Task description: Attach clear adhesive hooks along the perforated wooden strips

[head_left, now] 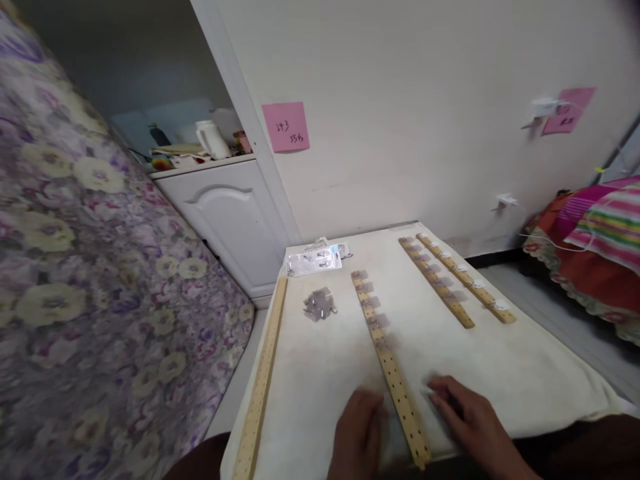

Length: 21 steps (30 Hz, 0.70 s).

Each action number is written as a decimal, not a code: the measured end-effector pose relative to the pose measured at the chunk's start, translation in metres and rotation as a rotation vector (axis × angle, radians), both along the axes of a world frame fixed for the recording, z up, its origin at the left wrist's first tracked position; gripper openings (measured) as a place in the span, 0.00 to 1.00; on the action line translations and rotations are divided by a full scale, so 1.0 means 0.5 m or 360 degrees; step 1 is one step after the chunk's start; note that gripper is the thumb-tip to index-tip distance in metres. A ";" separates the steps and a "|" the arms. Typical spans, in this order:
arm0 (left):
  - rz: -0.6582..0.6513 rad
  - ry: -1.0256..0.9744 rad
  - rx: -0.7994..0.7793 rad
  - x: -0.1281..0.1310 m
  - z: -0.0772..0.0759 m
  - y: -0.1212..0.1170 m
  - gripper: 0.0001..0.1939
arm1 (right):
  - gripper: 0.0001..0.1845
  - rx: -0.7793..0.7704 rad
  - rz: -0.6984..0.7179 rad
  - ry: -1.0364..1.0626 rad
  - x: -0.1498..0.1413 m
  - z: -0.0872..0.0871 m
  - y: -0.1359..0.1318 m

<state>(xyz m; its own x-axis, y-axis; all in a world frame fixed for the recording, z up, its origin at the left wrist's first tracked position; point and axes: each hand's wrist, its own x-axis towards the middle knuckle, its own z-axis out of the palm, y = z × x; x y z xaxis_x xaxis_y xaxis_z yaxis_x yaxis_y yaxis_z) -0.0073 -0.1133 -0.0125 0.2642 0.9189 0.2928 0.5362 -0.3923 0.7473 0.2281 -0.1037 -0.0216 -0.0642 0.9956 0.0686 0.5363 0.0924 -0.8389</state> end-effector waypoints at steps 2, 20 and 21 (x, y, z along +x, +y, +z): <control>0.0130 0.0016 -0.0075 -0.018 0.019 0.029 0.11 | 0.16 0.0023 -0.0005 -0.0064 0.010 0.008 0.035; 0.0947 0.0168 0.0093 -0.100 0.048 0.312 0.05 | 0.13 -0.0012 -0.0034 0.0117 0.020 -0.004 0.065; 0.0955 0.0103 0.0069 -0.102 0.051 0.308 0.05 | 0.13 -0.0017 -0.0028 0.0124 0.020 -0.003 0.065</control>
